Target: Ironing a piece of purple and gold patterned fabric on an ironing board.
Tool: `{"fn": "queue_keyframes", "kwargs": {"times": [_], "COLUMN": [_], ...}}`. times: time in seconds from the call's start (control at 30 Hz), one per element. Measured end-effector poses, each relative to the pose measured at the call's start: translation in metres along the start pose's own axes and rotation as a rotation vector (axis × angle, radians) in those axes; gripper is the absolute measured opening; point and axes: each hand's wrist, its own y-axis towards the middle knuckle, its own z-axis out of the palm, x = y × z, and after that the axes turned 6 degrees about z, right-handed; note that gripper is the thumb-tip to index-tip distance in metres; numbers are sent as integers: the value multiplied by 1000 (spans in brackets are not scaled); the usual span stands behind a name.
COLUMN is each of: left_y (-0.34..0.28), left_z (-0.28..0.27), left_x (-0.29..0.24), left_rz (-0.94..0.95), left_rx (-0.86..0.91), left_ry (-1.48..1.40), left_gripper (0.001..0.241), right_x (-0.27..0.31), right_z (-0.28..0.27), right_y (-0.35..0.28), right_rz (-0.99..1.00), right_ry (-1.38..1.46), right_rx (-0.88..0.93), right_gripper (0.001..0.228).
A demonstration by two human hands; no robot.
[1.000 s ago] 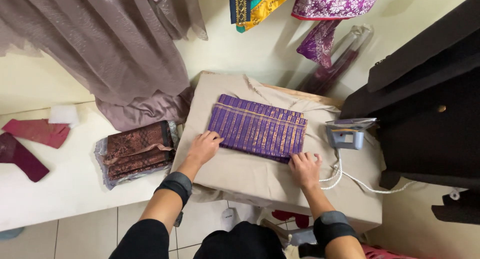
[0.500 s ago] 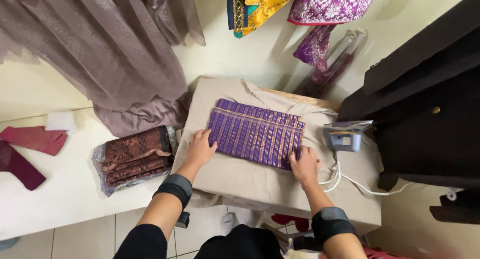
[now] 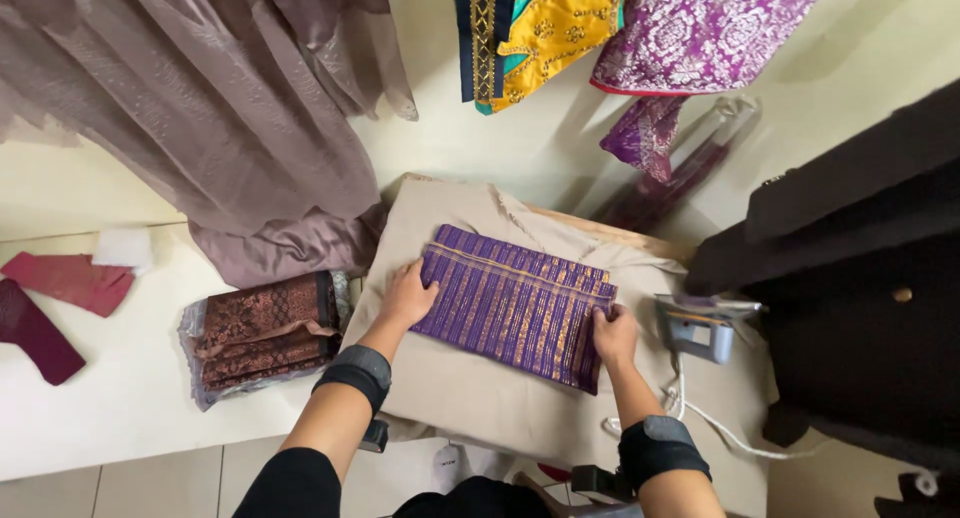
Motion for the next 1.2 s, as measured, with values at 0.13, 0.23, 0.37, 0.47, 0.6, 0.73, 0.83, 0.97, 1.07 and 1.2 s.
{"fn": "queue_keyframes", "kwargs": {"times": [0.13, 0.23, 0.37, 0.47, 0.6, 0.73, 0.83, 0.97, 1.07, 1.2], "left_y": [19, 30, 31, 26, 20, 14, 9, -4, -6, -21], "left_z": [7, 11, 6, -2, 3, 7, 9, -1, 7, -7], "left_x": [6, 12, 9, -2, 0, 2, -4, -18, -19, -38], "left_rz": [-41, -63, -159, -146, -120, -100, -101, -66, 24, 178], "left_rx": [-27, -24, -4, -36, -67, -116, -131, -168, -252, -113], "left_ry": [-47, -69, -113, -143, -183, -185, -178, -101, 42, 209], "left_gripper": [61, 52, 53, 48, 41, 39, 41, 39, 47, 62], "right_x": [7, 12, 14, 58, 85, 66, 50, 65, 54, 57], "right_z": [1, 5, 8, -17, -30, -14, -5, -8, 1, -4], "right_y": [3, 3, 8, -22, -42, -10, 9, 6, 16, 13], "right_rz": [-54, 27, 146, 60, -312, -426, -305, -352, -319, -311], "right_ry": [23, 109, 79, 164, 171, 194, 146, 185, 170, 142], "right_rx": [-117, -54, -61, -113, -297, -398, -325, -318, -327, -327], "right_gripper": [20, 35, 40, 27, 21, 21, 20, 17, 17, 16]}}
